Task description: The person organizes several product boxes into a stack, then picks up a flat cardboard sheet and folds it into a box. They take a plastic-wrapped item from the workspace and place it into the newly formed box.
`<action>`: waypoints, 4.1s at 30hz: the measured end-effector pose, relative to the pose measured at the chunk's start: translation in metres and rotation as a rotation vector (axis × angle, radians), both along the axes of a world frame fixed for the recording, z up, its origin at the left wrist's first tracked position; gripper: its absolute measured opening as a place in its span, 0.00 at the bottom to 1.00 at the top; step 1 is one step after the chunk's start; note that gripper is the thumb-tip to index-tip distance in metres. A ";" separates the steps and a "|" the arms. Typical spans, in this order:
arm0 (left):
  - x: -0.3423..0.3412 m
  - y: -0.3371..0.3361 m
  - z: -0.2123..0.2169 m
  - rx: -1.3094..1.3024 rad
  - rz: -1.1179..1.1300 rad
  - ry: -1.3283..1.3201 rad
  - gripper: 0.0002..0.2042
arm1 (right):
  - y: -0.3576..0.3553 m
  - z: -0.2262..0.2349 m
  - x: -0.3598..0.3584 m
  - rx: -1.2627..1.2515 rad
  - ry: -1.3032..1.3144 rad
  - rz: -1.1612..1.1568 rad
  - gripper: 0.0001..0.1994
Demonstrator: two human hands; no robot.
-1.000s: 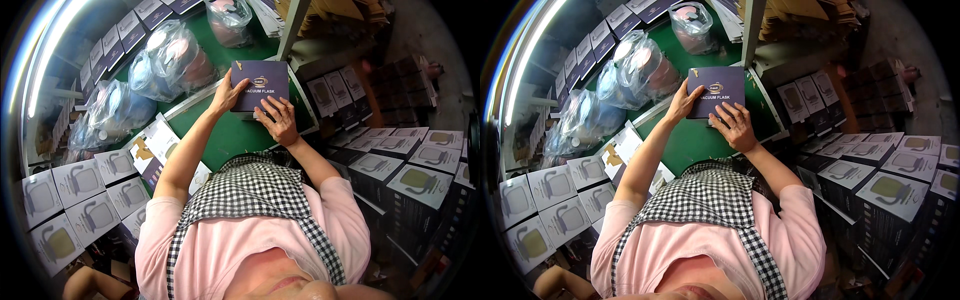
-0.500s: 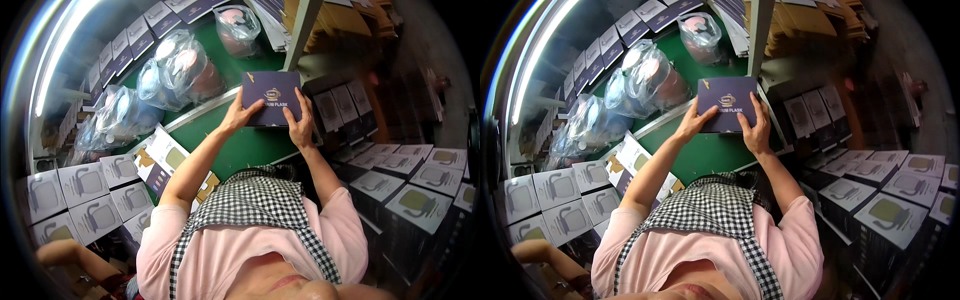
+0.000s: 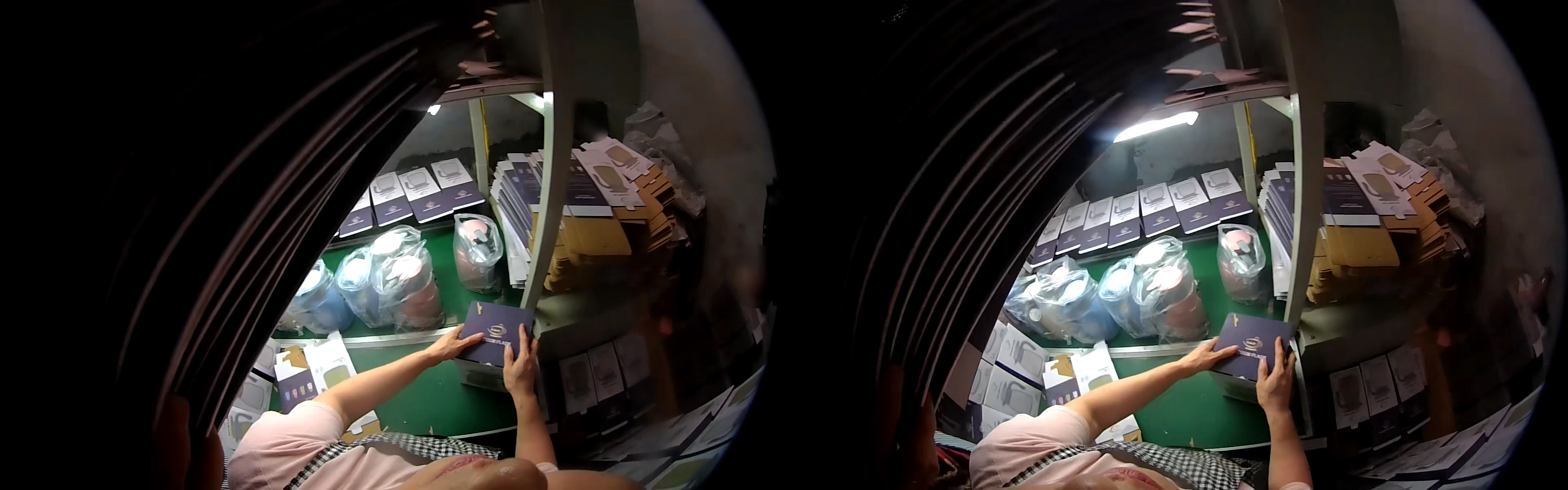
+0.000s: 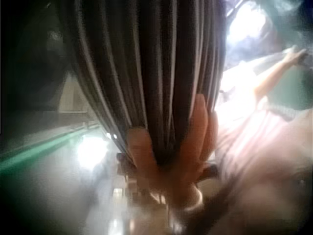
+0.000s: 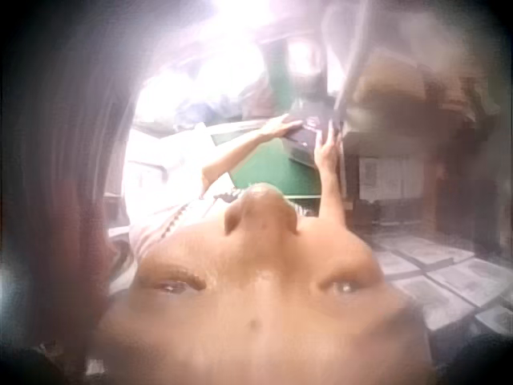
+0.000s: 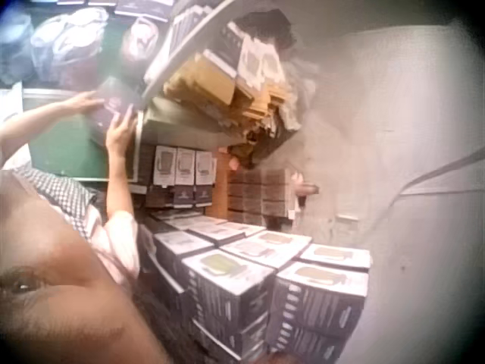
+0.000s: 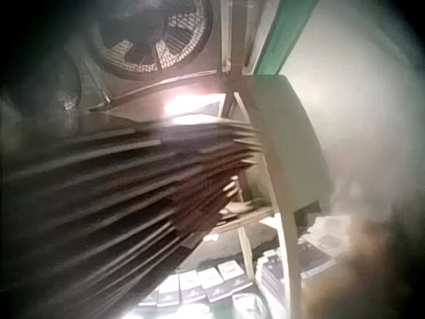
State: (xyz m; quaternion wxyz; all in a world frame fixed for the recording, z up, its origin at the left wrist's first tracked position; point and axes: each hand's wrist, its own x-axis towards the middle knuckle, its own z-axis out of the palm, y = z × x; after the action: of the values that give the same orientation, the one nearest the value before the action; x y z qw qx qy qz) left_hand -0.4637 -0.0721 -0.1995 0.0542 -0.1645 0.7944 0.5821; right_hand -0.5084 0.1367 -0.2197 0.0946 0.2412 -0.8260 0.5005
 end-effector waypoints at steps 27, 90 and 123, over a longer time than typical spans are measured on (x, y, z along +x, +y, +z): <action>0.103 0.063 0.440 -1.092 0.133 0.979 0.20 | -0.126 0.413 -0.072 -1.186 -0.533 1.181 0.47; -0.024 -0.107 0.458 -1.980 1.444 0.999 0.22 | -0.147 0.453 -0.260 -0.930 -0.178 1.144 0.18; -0.096 -0.164 -0.116 -0.493 0.821 0.128 0.26 | -0.242 -0.065 -0.340 0.402 -0.319 -0.140 0.34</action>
State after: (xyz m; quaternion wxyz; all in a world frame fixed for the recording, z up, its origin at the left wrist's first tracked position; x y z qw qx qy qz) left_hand -0.5595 -0.2360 -0.3152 -0.2697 -0.4360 0.7801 0.3586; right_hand -0.8483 -0.1053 -0.2845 -0.0521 0.1153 -0.9281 0.3501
